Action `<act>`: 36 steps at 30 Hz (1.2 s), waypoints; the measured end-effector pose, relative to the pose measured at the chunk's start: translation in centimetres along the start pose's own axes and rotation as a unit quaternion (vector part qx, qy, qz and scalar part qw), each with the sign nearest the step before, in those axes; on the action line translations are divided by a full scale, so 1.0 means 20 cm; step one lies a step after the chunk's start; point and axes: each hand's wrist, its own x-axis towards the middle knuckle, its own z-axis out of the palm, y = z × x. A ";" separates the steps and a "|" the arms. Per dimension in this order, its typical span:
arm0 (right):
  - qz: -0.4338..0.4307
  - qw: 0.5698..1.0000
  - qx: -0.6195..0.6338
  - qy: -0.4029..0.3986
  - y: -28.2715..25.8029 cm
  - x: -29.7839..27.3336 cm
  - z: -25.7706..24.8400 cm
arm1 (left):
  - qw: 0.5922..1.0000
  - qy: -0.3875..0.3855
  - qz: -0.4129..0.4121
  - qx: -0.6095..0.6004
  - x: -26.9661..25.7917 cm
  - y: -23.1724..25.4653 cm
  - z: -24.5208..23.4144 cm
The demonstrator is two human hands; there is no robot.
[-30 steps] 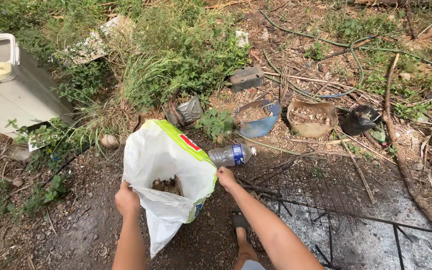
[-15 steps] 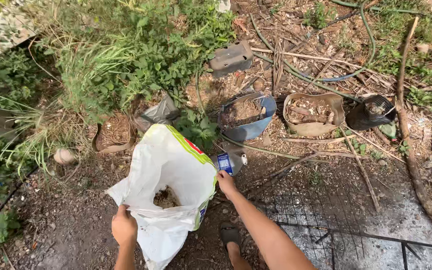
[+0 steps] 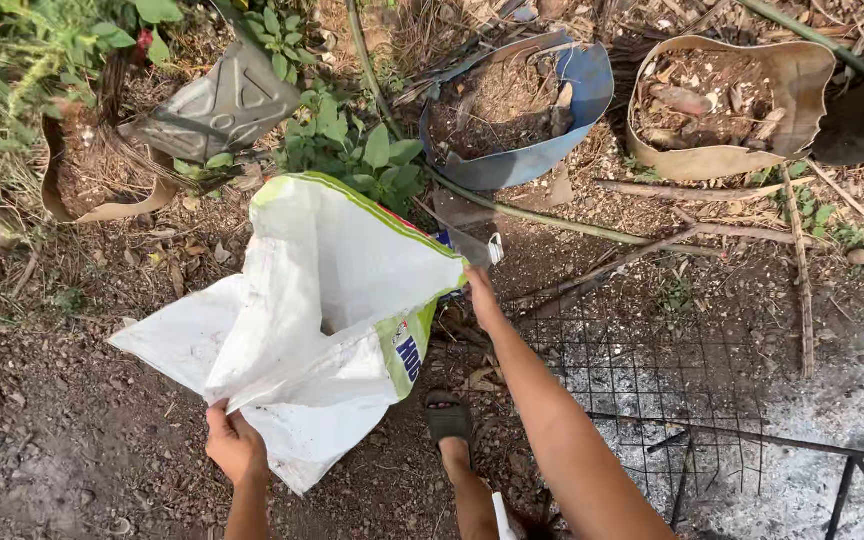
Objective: The person picks up trash by hand, pulls a plant from the ground, moves several large bags and containers, and uses a broom and dustpan to sweep debris in a cluttered outdoor area.
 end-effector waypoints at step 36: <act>-0.512 0.710 -0.318 0.364 -1.29 -1.26 -0.32 | 0.981 -0.174 0.058 0.070 -0.09 0.54 -0.26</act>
